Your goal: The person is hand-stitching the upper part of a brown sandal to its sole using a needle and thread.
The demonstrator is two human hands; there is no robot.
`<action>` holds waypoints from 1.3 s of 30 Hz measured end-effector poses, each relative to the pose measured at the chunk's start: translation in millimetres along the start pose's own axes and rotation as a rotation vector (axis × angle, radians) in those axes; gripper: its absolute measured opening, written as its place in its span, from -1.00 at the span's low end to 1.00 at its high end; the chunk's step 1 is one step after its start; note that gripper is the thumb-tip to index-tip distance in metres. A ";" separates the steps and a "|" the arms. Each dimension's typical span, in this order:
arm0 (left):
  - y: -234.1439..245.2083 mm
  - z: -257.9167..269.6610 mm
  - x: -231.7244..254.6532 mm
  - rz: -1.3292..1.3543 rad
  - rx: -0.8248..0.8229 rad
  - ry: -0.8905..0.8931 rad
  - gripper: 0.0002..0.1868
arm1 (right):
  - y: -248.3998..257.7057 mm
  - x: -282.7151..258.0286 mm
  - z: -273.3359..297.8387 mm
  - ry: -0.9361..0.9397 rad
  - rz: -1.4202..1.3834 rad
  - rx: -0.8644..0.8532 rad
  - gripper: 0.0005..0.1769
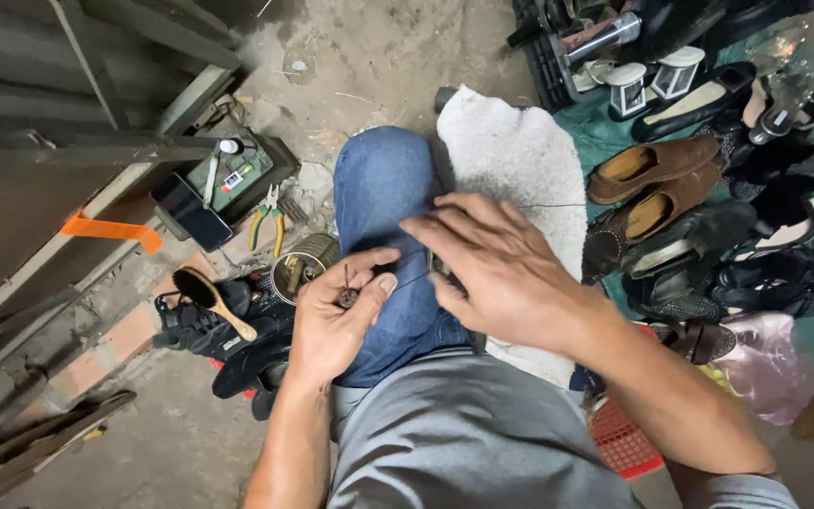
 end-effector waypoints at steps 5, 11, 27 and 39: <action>2.9 14.3 19.8 0.028 0.042 0.025 -0.69 | 3.8 13.6 5.1 -0.051 -0.122 -0.111 -0.36; -16.3 24.1 14.8 -0.118 -0.201 0.090 -0.72 | 10.1 17.4 10.6 -0.075 -0.202 -0.047 -0.38; -35.1 -30.7 6.9 -0.331 0.017 -0.327 -0.77 | 7.5 31.2 24.6 -0.267 -0.446 0.068 -0.38; -25.1 -7.0 -0.5 -0.791 0.099 0.135 -0.62 | -1.4 28.5 26.6 -0.326 -0.586 0.113 -0.43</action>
Point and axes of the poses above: each hand's wrist, its own z-axis away from the middle knuckle, its own y-axis out of the back of the hand, x = y × z, the point moved 6 cm from there along -z, towards the middle knuckle, and after that the axes turned 7 degrees about -x, right-handed, at the moved point
